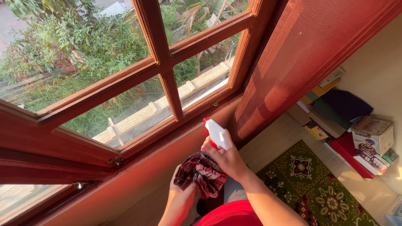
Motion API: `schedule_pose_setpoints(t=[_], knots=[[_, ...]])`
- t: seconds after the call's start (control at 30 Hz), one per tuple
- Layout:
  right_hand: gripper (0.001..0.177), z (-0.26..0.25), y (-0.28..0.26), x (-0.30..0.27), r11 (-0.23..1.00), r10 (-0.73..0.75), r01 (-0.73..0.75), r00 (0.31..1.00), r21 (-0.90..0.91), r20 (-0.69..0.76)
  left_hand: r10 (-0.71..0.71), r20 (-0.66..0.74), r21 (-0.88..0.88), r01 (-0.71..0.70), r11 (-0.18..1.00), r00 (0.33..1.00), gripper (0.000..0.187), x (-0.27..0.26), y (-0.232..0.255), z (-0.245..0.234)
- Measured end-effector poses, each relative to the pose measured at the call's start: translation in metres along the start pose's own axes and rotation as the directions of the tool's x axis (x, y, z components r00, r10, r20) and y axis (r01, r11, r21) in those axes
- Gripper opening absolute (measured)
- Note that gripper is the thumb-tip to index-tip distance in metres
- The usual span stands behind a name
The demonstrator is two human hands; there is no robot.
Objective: The person cleans a glass window with a cloth, spraying liquid from a bottle onto the panes and then wiping them.
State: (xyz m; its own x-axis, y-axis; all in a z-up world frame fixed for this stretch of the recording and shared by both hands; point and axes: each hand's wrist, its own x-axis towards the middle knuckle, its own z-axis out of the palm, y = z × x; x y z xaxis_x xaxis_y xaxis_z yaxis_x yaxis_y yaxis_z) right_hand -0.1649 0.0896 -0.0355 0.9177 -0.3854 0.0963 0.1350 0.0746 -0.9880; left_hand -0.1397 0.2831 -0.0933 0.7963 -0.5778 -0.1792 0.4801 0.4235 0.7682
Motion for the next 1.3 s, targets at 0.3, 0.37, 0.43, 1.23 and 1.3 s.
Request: schedule_pose_setpoints(t=[0.3, 0.37, 0.43, 1.23, 1.3], knots=[[0.051, -0.018, -0.028, -0.006, 0.968, 0.058, -0.100, 0.982, 0.229, 0.180, 0.019, 0.191, 0.382, -0.093, 0.920, 0.981, 0.071, 0.013, 0.015, 0.019], [0.049, -0.022, -0.026, -0.005, 0.961, 0.082, -0.133, 0.975, 0.244, 0.208, -0.064, 0.264, 0.534, -0.090, 0.841, 0.962, 0.064, 0.020, 0.011, 0.010], [0.050, -0.019, -0.017, -0.002, 0.959, 0.061, -0.116, 0.976, 0.260, 0.209, -0.164, 0.313, 0.670, -0.096, 0.736, 0.935, 0.057, 0.021, 0.004, 0.003], [0.041, -0.006, -0.034, -0.022, 0.875, -0.203, 0.187, 0.979, -0.447, 0.012, 0.158, -0.075, 0.509, -0.099, 0.855, 0.985, 0.060, 0.043, -0.012, 0.013], [0.035, -0.011, -0.029, -0.020, 0.878, -0.171, 0.165, 0.985, -0.450, 0.029, 0.144, -0.028, 0.442, -0.117, 0.890, 0.989, 0.063, 0.045, -0.014, 0.011]])
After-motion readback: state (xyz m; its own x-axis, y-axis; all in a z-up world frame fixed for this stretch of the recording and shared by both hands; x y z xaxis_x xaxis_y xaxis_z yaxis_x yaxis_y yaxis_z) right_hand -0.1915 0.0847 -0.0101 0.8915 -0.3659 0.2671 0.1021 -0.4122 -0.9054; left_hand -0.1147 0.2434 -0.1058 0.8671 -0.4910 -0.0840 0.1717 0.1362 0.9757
